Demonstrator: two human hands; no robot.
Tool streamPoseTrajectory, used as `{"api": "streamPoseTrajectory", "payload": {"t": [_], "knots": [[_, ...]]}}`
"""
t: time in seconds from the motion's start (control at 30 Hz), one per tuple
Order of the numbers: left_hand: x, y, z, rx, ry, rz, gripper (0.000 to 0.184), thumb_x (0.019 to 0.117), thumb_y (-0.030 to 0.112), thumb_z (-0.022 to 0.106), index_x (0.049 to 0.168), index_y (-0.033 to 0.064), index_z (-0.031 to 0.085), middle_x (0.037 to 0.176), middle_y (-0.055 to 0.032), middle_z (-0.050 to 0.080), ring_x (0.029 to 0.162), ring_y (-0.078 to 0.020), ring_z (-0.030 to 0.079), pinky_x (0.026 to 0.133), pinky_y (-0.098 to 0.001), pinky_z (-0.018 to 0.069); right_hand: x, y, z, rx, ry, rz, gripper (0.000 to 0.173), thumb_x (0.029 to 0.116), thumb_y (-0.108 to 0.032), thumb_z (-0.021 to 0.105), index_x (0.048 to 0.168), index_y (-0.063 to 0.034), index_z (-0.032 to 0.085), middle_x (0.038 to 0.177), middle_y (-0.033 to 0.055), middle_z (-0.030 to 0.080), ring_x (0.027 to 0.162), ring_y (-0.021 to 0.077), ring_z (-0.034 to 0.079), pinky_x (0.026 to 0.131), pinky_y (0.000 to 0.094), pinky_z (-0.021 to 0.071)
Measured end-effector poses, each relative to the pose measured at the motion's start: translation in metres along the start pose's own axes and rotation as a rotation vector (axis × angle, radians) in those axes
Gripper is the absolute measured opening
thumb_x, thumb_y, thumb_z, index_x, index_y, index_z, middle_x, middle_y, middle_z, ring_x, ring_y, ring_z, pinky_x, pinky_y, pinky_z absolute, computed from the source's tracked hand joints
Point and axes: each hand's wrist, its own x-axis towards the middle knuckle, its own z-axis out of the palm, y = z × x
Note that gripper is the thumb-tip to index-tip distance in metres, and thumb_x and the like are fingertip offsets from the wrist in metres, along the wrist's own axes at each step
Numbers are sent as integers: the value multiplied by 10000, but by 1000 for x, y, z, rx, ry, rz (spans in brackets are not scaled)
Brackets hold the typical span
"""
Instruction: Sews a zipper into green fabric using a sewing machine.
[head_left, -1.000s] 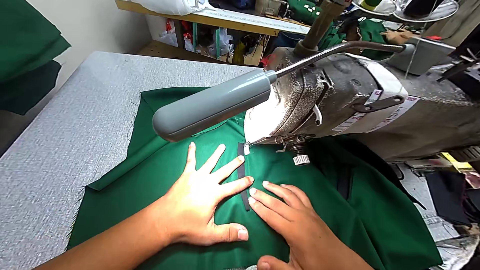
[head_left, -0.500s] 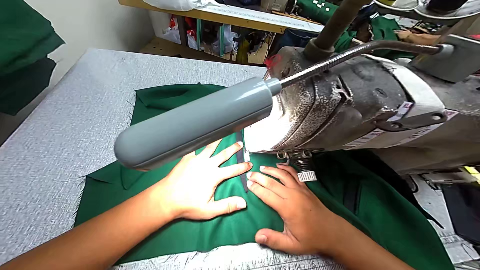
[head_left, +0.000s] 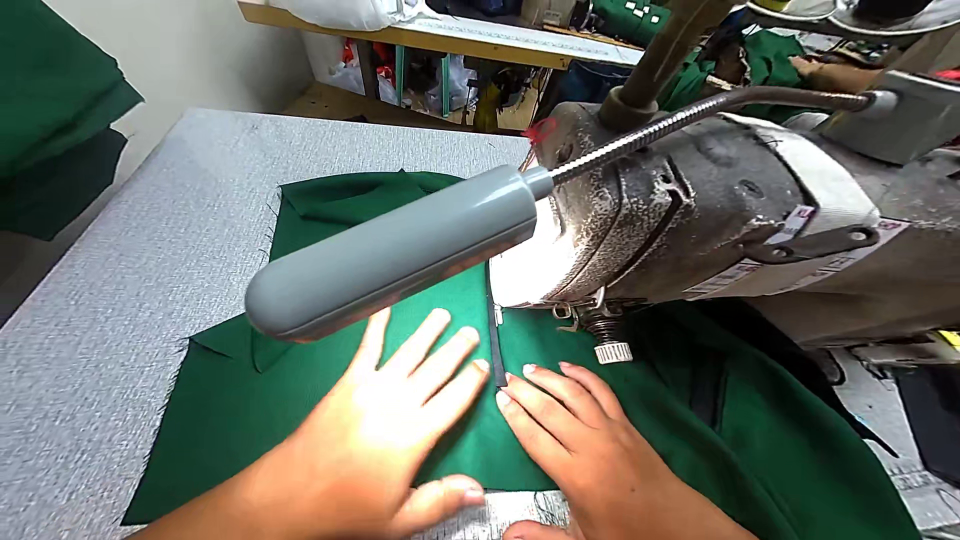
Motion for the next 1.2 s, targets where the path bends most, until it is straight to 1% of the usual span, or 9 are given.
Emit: {"api": "streamPoseTrajectory", "payload": {"t": [0.1, 0.23, 0.37, 0.5, 0.73, 0.93, 1.03, 1.1, 1.2], "knots": [[15, 6, 2, -88, -41, 111, 809, 967, 757, 233, 1504, 207, 486, 1601, -26, 444, 1529, -344, 306, 1106, -793, 227, 2, 2, -3, -11, 11, -29, 807, 927, -825, 246, 1211, -189, 654, 1312, 13, 680, 1330, 256, 558, 1088, 536, 408], [12, -7, 7, -103, 1, 117, 883, 915, 827, 266, 1371, 156, 616, 1497, -69, 562, 1485, -371, 385, 1094, -805, 237, 1, 8, -4, 15, -20, -48, 865, 905, -850, 253, 1343, -202, 622, 1447, 25, 612, 1360, 275, 537, 1083, 540, 412], [-2, -11, 13, -152, -48, 53, 875, 890, 860, 243, 1487, 286, 525, 1610, 22, 434, 1537, -366, 277, 1077, -850, 153, -1, 6, -4, 48, -73, -28, 892, 891, -864, 256, 1380, -201, 597, 1518, 29, 553, 1397, 285, 507, 1075, 545, 418], [-2, -11, 13, -170, -100, 46, 849, 884, 870, 216, 1495, 355, 505, 1638, 48, 383, 1554, -365, 224, 1073, -864, 96, -1, 8, -4, 52, -85, -36, 875, 886, -865, 264, 1379, -222, 595, 1522, 2, 550, 1399, 264, 502, 1084, 534, 398], [11, -21, 13, -138, -143, -6, 846, 878, 874, 194, 1495, 379, 495, 1645, 74, 366, 1561, -339, 211, 1075, -847, 142, 12, 29, -6, 92, -157, -51, 870, 914, -843, 253, 1459, -231, 545, 1560, -10, 509, 1443, 264, 458, 1119, 578, 365], [28, -31, 9, -160, -191, -50, 887, 872, 861, 273, 1524, 297, 479, 1659, 61, 339, 1575, -296, 177, 1102, -828, 90, 23, 51, 0, 182, -210, -48, 876, 931, -824, 242, 1552, -243, 450, 1595, 10, 467, 1499, 292, 382, 1153, 628, 323], [30, -18, 9, -143, -154, -111, 935, 853, 891, 242, 1509, 274, 493, 1618, 62, 415, 1568, -294, 205, 1089, -843, 102, 21, 46, -5, 176, -211, -29, 860, 936, -817, 256, 1555, -250, 447, 1591, 38, 470, 1500, 311, 380, 1157, 657, 306], [28, -15, 14, -115, -156, -119, 924, 838, 917, 186, 1549, 375, 422, 1642, 78, 371, 1571, -307, 190, 1076, -848, 112, 7, 39, -19, 130, -148, 3, 786, 956, -786, 281, 1488, -262, 527, 1545, 54, 523, 1465, 329, 434, 1123, 693, 339], [26, -19, 16, -80, -217, -112, 880, 822, 935, 154, 1559, 494, 342, 1678, 106, 282, 1582, -314, 132, 1086, -847, 73, -46, 41, -52, 71, 83, 205, 613, 1007, -672, 399, 1405, -251, 597, 1458, 52, 601, 1454, 295, 444, 1180, 597, 326]]}}
